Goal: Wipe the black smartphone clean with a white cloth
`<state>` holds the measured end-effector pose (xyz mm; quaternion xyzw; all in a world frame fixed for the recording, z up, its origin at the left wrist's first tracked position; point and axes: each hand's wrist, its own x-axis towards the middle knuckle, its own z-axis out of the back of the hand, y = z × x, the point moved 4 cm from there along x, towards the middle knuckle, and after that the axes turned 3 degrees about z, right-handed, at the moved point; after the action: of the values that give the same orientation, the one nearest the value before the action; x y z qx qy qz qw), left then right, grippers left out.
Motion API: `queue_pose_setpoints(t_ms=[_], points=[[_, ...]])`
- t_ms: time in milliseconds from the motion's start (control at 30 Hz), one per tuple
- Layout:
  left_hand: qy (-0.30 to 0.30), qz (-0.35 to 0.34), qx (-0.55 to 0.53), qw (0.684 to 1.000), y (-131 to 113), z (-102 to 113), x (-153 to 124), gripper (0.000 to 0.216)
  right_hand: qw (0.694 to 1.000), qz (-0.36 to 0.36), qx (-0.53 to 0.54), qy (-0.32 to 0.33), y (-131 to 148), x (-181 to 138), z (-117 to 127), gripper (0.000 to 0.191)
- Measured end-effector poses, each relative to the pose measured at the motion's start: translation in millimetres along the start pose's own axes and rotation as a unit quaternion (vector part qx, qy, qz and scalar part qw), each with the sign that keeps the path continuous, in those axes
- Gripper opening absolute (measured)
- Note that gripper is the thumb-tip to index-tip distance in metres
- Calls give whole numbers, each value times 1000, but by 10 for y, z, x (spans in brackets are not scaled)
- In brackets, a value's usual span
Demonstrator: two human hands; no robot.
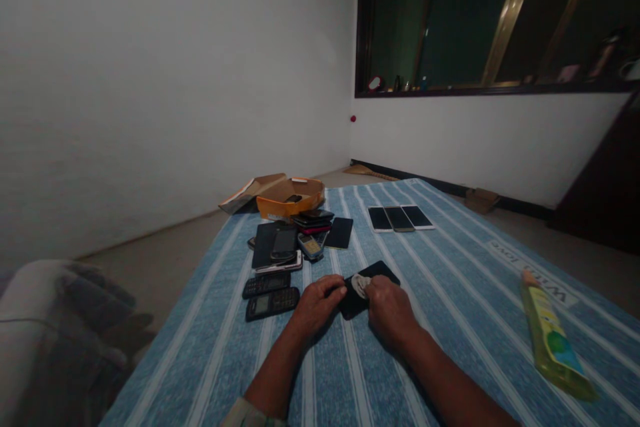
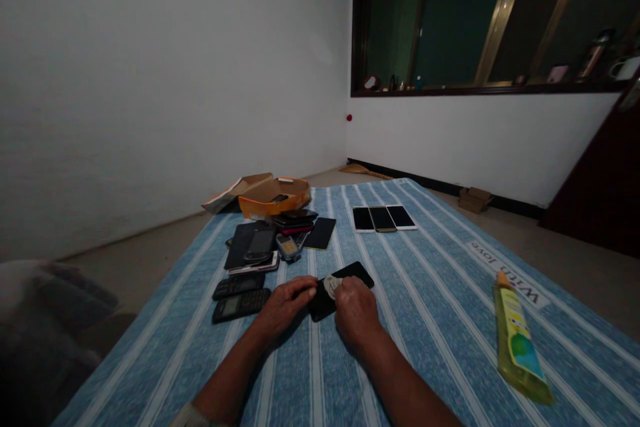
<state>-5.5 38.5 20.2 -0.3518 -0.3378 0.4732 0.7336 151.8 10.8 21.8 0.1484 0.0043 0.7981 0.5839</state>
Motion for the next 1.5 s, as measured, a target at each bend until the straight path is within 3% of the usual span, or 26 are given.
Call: queue_pose_setpoints(t_ms=[167, 300, 600, 767, 1100, 1367, 1500], points=[[-15, 5, -16, 1000, 12, 1, -7, 24, 992, 116, 43, -21, 252, -29, -109, 26], [-13, 10, -18, 1000, 42, -3, -1, 25, 987, 142, 70, -38, 312, 40, -138, 24], [-54, 62, -47, 996, 67, 20, 8, 41, 994, 92, 48, -24, 227, 235, -107, 22], [-44, 46, -39, 997, 53, 21, 12, 38, 998, 46, 40, -14, 171, 305, -71, 23], [-67, 77, -52, 993, 84, 37, 16, 46, 994, 103, 42, -22, 274, 258, -119, 21], [-32, 39, -39, 998, -21, 31, 4, 34, 999, 25, 30, -19, 46, 341, -90, 25], [-37, 54, -26, 998, -33, 33, -8, 37, 999, -17, 17, -24, -130, 364, -86, 28]])
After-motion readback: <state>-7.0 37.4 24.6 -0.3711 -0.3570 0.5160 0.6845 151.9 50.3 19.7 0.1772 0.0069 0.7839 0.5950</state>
